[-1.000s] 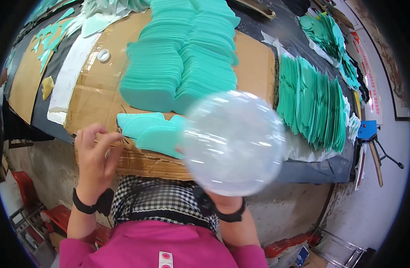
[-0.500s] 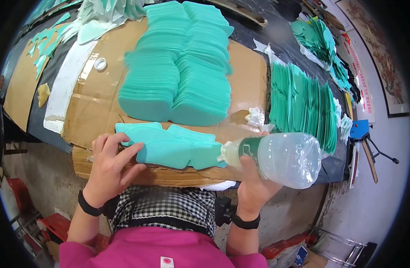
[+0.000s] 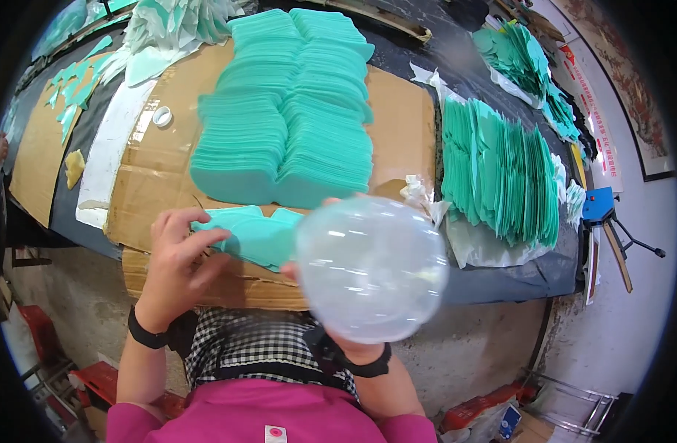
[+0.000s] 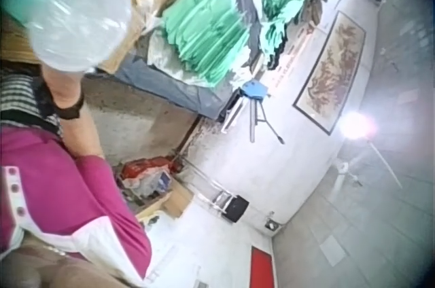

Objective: The worker is organizing green shoe upper components on a cardboard surface and applying liquid glue from a plastic bottle to bond them.

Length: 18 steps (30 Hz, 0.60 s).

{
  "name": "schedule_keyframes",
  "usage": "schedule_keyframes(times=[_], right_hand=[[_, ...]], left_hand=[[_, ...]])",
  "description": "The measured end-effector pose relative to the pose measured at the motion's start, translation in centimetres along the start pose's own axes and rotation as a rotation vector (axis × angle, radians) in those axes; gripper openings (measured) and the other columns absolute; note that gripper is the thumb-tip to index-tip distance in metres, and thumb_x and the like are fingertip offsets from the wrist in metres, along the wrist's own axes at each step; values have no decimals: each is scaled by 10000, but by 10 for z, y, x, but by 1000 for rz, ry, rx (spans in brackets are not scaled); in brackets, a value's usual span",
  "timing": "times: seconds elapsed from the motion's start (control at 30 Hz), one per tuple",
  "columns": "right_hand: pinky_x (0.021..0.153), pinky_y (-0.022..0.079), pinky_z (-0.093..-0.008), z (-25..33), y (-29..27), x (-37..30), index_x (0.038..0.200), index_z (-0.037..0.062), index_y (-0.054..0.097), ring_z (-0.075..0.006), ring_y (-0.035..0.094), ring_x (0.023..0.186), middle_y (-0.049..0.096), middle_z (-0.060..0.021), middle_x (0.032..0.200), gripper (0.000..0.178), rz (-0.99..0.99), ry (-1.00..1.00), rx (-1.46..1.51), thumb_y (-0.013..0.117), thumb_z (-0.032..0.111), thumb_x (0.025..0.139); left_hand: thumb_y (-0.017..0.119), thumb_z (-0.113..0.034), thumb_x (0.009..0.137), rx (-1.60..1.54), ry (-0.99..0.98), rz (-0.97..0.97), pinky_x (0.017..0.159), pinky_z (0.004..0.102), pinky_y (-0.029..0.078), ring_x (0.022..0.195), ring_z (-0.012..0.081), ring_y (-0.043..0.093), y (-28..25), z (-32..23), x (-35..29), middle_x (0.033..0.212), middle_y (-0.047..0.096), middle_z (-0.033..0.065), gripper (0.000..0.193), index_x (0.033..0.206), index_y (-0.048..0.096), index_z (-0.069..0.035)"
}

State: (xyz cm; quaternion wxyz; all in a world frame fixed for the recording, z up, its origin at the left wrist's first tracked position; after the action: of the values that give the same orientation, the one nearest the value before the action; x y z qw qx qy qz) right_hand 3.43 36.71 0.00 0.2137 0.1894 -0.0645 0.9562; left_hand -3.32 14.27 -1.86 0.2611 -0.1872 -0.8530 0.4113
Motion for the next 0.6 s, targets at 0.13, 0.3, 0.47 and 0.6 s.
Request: schedule_keyframes(times=[0.13, 0.3, 0.47, 0.6], right_hand=[[1062, 480, -419, -19, 44, -4, 1483, 13, 431, -281, 586, 1273, 579, -136, 1414, 784, 283, 191, 177, 834, 81, 814], [1034, 489, -391, 20, 71, 13, 1392, -2, 539, -307, 629, 1214, 612, -174, 1364, 644, 433, -18, 231, 797, 85, 809], [970, 509, -359, 30, 2, 4, 1336, 16, 557, -197, 610, 1123, 635, -114, 1220, 601, 189, 70, -14, 844, 149, 825], [1033, 491, -390, 19, -57, -9, 1493, -1, 376, -245, 591, 1175, 592, -140, 1304, 873, -180, 62, -95, 882, 155, 799]], left_hand=[[745, -60, 749, -2, -160, -171, 886, 423, 413, 975, 304, 532, -12, 13, -18, 1072, 606, 88, 282, 1025, 723, -112], [695, 6, 746, -201, -316, -248, 849, 395, 426, 927, 290, 528, -17, 23, -33, 1031, 590, 100, 294, 1024, 717, -88], [669, 24, 820, 42, -348, -201, 849, 375, 442, 960, 284, 536, -31, 29, -43, 1031, 580, 108, 232, 1035, 705, -57], [671, 19, 834, 43, -415, -206, 899, 366, 450, 1032, 283, 543, -42, 38, -48, 1065, 566, 116, 232, 1058, 695, -39]])
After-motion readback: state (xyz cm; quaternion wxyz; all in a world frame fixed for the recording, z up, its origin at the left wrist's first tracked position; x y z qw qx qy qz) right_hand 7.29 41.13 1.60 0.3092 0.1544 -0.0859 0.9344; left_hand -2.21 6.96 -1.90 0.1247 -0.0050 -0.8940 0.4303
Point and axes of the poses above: each hand's wrist, its own x-axis towards the middle knuckle, its own y-axis out of the palm, z = x × y, the point moved 4 cm from there along x, towards the middle knuckle
